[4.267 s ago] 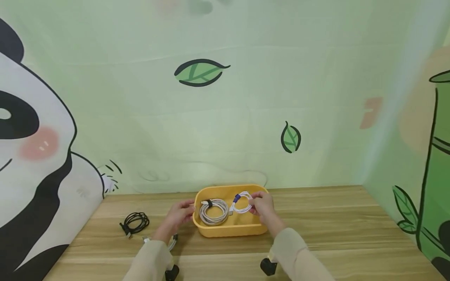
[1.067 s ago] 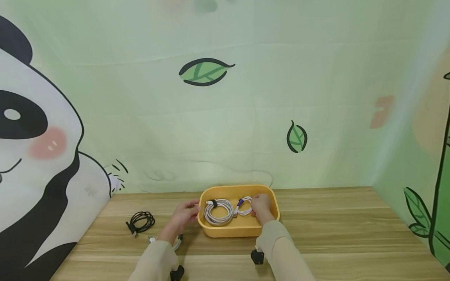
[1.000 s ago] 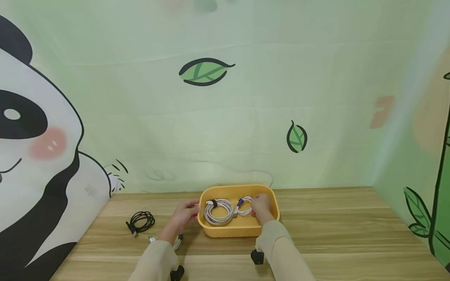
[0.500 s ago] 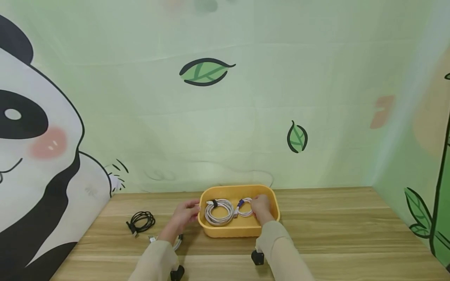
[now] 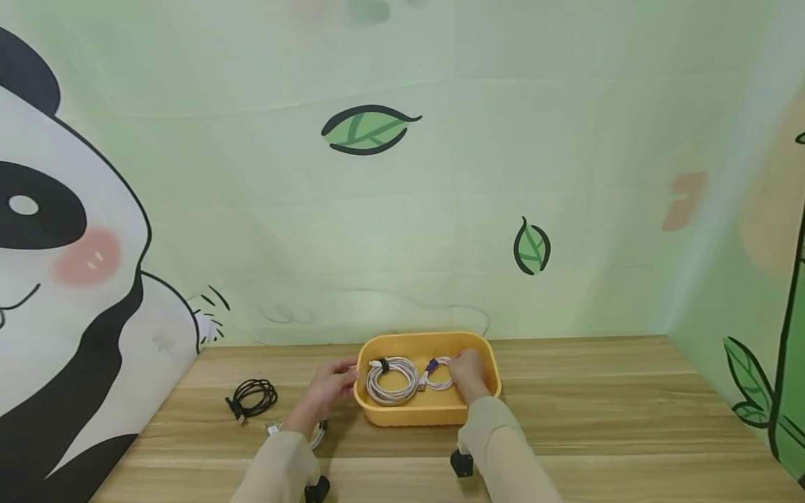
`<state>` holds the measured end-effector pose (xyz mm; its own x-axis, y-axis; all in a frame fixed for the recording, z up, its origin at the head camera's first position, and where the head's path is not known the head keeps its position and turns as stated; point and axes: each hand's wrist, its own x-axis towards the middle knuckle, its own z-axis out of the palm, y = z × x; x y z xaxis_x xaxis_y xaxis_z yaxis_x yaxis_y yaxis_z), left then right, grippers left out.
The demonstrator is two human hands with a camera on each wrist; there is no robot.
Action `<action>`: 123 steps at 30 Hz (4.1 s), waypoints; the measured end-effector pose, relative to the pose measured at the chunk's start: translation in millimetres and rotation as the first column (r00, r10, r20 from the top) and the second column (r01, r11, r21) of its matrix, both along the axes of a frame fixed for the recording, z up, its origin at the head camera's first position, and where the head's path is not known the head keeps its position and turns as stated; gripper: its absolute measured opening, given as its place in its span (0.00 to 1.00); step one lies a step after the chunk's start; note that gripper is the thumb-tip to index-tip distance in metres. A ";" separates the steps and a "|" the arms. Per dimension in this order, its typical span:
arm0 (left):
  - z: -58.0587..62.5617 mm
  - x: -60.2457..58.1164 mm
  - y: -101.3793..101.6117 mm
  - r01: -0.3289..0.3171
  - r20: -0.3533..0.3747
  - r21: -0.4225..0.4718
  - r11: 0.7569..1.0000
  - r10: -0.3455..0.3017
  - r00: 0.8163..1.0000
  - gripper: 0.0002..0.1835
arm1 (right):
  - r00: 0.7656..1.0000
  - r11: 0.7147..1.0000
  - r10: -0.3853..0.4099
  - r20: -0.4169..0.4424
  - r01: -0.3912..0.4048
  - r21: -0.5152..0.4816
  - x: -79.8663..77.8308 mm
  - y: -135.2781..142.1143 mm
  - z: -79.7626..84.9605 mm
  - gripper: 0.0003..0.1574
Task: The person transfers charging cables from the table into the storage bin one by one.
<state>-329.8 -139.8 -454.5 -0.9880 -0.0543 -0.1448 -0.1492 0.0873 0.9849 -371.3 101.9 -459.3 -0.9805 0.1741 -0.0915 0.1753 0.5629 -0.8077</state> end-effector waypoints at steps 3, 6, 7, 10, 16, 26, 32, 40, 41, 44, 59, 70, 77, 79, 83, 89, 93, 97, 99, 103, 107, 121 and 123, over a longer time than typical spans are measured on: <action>-0.1 0.9 0.0 0.002 -0.004 -0.001 1.000 -0.002 1.000 0.20 | 1.000 0.998 0.017 -0.010 -0.016 0.063 2.2 0.5 2.0 0.13; 0.5 1.9 0.1 0.003 -0.006 0.002 1.000 -0.003 1.000 0.20 | 0.999 0.991 0.037 -0.019 -0.034 0.127 3.8 0.5 4.4 0.12; 0.7 2.1 0.2 0.002 -0.007 0.005 1.000 -0.002 1.000 0.20 | 0.999 0.987 0.045 -0.025 -0.040 0.153 4.1 0.5 4.8 0.11; 1.0 2.4 0.1 0.002 -0.008 0.011 1.000 -0.002 1.000 0.20 | 0.997 0.974 0.066 -0.035 -0.057 0.219 5.1 -0.1 7.1 0.10; 0.3 2.6 0.0 0.004 -0.011 0.012 1.000 -0.004 1.000 0.20 | 0.994 0.958 0.103 -0.035 -0.089 0.273 6.5 0.1 13.5 0.11; 2.0 4.4 0.0 -0.002 -0.006 0.006 1.000 0.002 1.000 0.20 | 0.980 0.944 0.169 -0.102 -0.132 0.302 5.8 6.9 25.9 0.20; 1.6 5.1 0.3 0.003 -0.012 0.018 1.000 -0.003 1.000 0.20 | 0.977 0.943 0.187 -0.098 -0.151 0.297 6.9 9.2 39.1 0.20; 2.3 4.6 0.3 0.005 0.000 0.009 1.000 -0.005 1.000 0.20 | 0.983 0.954 0.163 -0.080 -0.136 0.266 4.4 13.5 49.7 0.19; 2.3 4.5 0.2 0.007 -0.002 0.007 1.000 -0.007 1.000 0.20 | 0.984 0.956 0.157 -0.082 -0.131 0.264 4.2 14.1 50.8 0.18; 2.4 4.2 0.2 0.006 -0.001 0.010 1.000 -0.006 1.000 0.20 | 0.984 0.959 0.149 -0.102 -0.118 0.256 4.0 16.5 53.2 0.17; 0.6 1.5 -0.2 -0.010 0.009 -0.004 1.000 0.010 1.000 0.20 | 0.983 0.966 0.135 -0.120 -0.104 0.235 2.3 34.7 61.5 0.17; 1.9 1.0 0.2 -0.014 0.016 -0.018 1.000 0.014 1.000 0.20 | 0.984 0.979 0.148 -0.102 -0.132 0.153 4.0 53.6 64.5 0.18; 0.6 0.8 0.8 -0.018 0.009 -0.018 1.000 0.018 1.000 0.20 | 0.987 0.986 0.140 -0.078 -0.132 0.098 5.4 66.6 61.5 0.19; 0.0 0.5 1.0 -0.018 0.009 -0.019 1.000 0.018 1.000 0.20 | 0.989 0.989 0.134 -0.068 -0.129 0.076 5.8 70.3 60.5 0.20; 0.6 0.9 1.5 -0.016 0.009 -0.013 1.000 0.016 1.000 0.20 | 0.992 0.992 0.126 -0.029 -0.125 0.023 5.2 76.9 56.5 0.20; 4.3 3.8 2.6 -0.015 0.008 -0.016 1.000 0.015 1.000 0.21 | 0.992 0.991 0.122 0.038 -0.120 -0.063 6.4 82.2 53.2 0.21; -2.2 0.3 0.9 -0.003 -0.017 -0.013 1.000 0.003 1.000 0.20 | 0.990 0.989 0.114 0.088 -0.104 -0.108 6.1 84.6 51.6 0.23; -15.8 -7.9 -4.8 0.055 -0.096 0.023 0.998 -0.053 0.994 0.19 | 0.981 0.980 0.125 0.150 -0.099 -0.175 4.6 88.4 50.4 0.25; -15.2 -7.7 -4.7 0.056 -0.100 0.023 0.998 -0.053 0.994 0.19 | 0.977 0.973 0.143 0.158 -0.110 -0.202 4.4 90.2 49.2 0.25; -4.1 -0.3 -0.5 0.021 -0.052 0.000 1.000 -0.021 0.998 0.20 | 0.974 0.962 0.169 0.153 -0.129 -0.239 5.9 91.2 46.8 0.25; 0.6 2.6 0.4 0.017 -0.033 0.002 1.000 -0.017 0.999 0.20 | 0.975 0.956 0.163 0.152 -0.118 -0.268 8.2 89.4 44.2 0.25; -1.9 0.8 0.8 0.000 -0.012 -0.006 1.000 0.000 1.000 0.19 | 0.970 0.941 0.196 0.141 -0.145 -0.305 6.9 89.8 33.6 0.25; -0.9 1.4 1.0 -0.002 -0.011 -0.003 1.000 0.002 1.000 0.19 | 0.971 0.941 0.198 0.138 -0.148 -0.305 7.9 89.0 34.5 0.25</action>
<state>-328.3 -138.8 -455.4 -0.9893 -0.0567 -0.1341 -0.1389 0.0904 0.9862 -363.4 191.0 -424.8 -0.9601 -0.0553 -0.2741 0.2398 0.3414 -0.9088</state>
